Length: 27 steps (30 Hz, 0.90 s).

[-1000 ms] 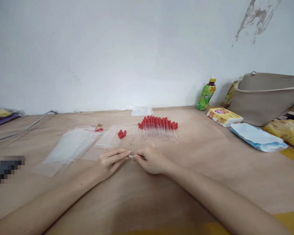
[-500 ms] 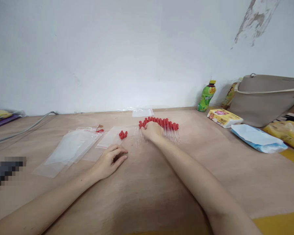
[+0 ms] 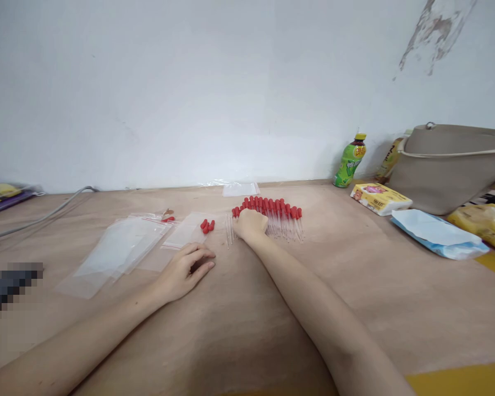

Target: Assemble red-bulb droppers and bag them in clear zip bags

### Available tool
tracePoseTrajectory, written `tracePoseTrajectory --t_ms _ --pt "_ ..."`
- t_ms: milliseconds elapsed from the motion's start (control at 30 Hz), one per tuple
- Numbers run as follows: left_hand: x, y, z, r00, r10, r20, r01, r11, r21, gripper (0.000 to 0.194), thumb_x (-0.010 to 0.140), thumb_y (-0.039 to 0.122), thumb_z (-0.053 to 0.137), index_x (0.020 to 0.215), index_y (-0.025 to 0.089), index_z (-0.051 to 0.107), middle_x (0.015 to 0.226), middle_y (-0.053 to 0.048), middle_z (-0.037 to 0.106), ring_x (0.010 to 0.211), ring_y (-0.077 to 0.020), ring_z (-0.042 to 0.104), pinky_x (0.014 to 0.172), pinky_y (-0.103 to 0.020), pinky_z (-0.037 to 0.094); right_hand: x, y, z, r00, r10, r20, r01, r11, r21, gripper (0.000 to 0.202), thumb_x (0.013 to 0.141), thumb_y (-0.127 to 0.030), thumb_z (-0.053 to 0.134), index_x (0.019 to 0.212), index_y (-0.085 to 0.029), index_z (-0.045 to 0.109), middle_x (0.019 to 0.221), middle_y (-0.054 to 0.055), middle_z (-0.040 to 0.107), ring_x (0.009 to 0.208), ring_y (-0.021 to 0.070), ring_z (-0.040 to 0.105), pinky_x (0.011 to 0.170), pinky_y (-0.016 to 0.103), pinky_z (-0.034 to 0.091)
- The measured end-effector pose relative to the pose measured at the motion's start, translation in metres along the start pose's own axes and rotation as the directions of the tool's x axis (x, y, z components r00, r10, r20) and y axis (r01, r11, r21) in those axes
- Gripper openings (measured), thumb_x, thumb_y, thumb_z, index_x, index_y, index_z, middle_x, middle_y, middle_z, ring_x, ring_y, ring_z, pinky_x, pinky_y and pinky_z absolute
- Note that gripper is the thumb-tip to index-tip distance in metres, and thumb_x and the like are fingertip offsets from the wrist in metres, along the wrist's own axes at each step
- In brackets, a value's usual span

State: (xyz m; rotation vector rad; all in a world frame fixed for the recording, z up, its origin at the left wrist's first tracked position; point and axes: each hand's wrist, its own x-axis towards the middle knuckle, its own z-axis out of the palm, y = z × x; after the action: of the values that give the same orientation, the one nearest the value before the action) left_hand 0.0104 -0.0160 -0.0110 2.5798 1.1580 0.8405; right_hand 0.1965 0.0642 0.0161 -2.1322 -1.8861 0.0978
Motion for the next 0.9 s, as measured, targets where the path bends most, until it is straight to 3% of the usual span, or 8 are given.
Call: tracePoseTrajectory --t_ms 333,500,900 --pt "-0.001 -0.001 0.000 1.000 0.003 0.002 -0.003 1.000 0.018 0.016 0.085 0.025 0.049 0.094 0.019 0.061 0.091 -0.006 0.059 0.086 -0.0193 0.054 0.078 -0.034 0.045 -0.005 -0.002 -0.003 0.998 -0.043 -0.053 0.044 0.999 0.016 0.037 0.082 -0.045 0.041 0.090 -0.018 0.066 0.091 0.011 0.067 0.089 0.0249 0.061 0.070 0.033 0.043" --pt "-0.001 -0.002 0.001 1.000 0.009 -0.003 -0.009 1.000 0.020 0.017 0.085 0.025 0.048 0.094 0.020 0.061 0.091 -0.006 0.059 0.086 -0.0194 0.054 0.078 -0.034 0.045 -0.010 -0.007 -0.001 0.992 -0.126 -0.018 0.127 0.991 0.032 0.023 0.076 -0.032 0.049 0.087 -0.022 0.067 0.088 0.007 0.068 0.087 0.0218 0.061 0.069 0.030 0.042" --pt "0.000 0.001 0.000 1.000 -0.014 -0.024 0.015 0.999 0.033 0.015 0.083 0.024 0.050 0.094 0.019 0.060 0.091 -0.006 0.058 0.086 -0.0192 0.054 0.078 -0.033 0.044 -0.009 -0.011 0.002 0.997 -0.076 0.033 0.075 0.997 0.014 0.027 0.074 -0.032 0.050 0.090 -0.018 0.067 0.090 0.011 0.067 0.087 0.0241 0.061 0.069 0.032 0.043"
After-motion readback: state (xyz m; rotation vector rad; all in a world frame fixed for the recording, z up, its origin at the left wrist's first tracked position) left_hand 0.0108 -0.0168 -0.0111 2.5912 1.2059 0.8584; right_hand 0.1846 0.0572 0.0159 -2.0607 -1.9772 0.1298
